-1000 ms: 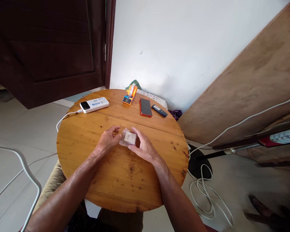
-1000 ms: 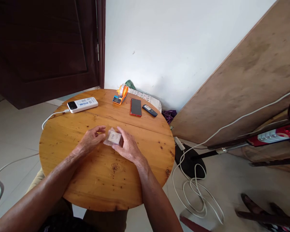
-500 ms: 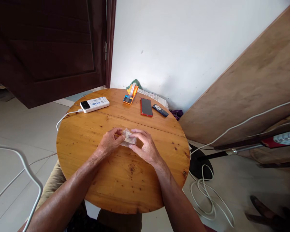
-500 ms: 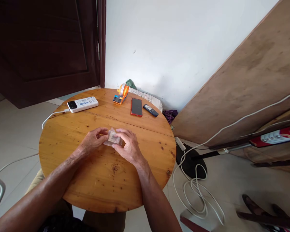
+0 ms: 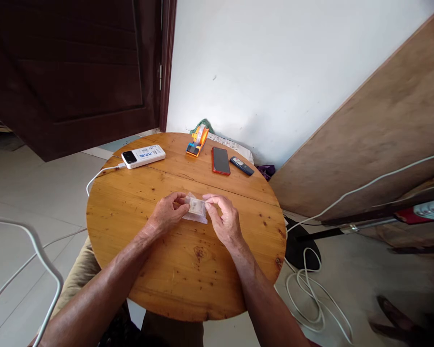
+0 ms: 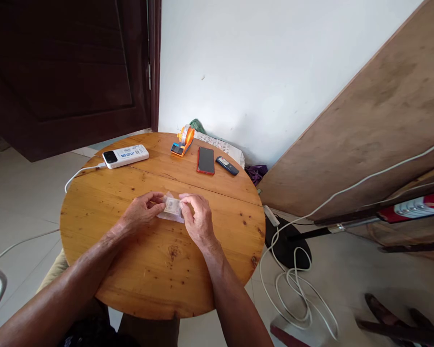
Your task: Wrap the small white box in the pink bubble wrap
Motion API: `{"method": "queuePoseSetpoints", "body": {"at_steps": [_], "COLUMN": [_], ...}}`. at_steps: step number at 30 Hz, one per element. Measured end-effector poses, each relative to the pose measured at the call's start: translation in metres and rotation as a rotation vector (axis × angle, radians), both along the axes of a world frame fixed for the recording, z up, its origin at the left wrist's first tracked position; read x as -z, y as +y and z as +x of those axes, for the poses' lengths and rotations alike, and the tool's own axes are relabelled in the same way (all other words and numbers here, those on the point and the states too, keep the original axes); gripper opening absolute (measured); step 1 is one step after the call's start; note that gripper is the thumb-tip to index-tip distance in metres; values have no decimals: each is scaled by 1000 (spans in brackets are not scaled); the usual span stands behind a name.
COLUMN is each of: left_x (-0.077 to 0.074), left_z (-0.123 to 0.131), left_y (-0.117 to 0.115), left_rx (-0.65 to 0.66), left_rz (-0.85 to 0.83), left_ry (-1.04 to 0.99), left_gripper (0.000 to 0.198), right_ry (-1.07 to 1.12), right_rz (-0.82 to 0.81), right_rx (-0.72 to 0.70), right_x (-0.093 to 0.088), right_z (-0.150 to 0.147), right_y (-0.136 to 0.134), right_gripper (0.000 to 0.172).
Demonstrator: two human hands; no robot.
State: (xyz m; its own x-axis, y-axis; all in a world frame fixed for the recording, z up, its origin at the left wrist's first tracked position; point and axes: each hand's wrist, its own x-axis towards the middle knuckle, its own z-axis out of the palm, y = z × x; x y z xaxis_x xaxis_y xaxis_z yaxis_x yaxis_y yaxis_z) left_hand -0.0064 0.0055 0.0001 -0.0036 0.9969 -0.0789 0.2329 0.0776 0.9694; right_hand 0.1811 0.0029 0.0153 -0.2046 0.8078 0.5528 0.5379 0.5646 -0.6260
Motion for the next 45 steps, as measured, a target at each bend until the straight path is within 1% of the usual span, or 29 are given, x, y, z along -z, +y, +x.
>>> {"method": "queuePoseSetpoints", "body": {"at_steps": [2,3,4,6,7,8,12,14,18,21,24,26,28,30,32,37,41,43,45], "left_x": [0,1,1,2,2,2,0,-1,-4,-4,-4,-4,-4,-4,-3,1,5,6,6], "left_z": [0,0,0,-1,-1,-1,0,0,1,2,1,1,1,1,1,2,3,4,4], "left_y": [0,0,0,0,0,0,0,-1,-2,-3,-3,-3,-3,-3,-3,-2,-2,-3,-4], "left_rx": [-2,-3,-3,1,6,10,15,17,16,10,13,18,24,27,24,27,49,40,7], "left_rz": [0,0,2,7,8,8,11,16,16,19,25,30,31,35,41,63,63,76,145], "left_ry": [12,19,24,30,32,34,59,73,90,103,116,116,114,108,101,95,92,121,193], "left_gripper": [42,43,44,46,46,46,46,45,43,42,42,41,40,39,39,37,35,35,38], "right_ry": [4,-9,-33,-99,-128,-145,-135,-128,-143,-115,-134,-183,-207,-201,-191,-201,-133,-98,-82], "right_rz": [-7,-12,-17,-25,-26,-26,-22,-9,60,85,58,43,44,53,64,84,69,70,66], "right_rx": [-19,-41,-67,-107,-110,-101,-46,-35,9,34,-23,-63,-70,-61,-58,-18,37,55,53], "right_x": [-2,-3,-4,-5,-5,-4,3,5,4,-1,-3,-1,2,5,6,5,4,3,3], "right_z": [1,1,2,2,2,2,1,1,1,2,2,1,1,0,0,-1,-1,0,0], "right_y": [-1,-1,-1,-1,-1,-1,1,2,2,0,-2,-1,0,1,2,0,0,0,-1], "right_gripper": [9,4,5,22,26,25,10,6,13,13,5,9,8,7,9,13,15,14,14]}}
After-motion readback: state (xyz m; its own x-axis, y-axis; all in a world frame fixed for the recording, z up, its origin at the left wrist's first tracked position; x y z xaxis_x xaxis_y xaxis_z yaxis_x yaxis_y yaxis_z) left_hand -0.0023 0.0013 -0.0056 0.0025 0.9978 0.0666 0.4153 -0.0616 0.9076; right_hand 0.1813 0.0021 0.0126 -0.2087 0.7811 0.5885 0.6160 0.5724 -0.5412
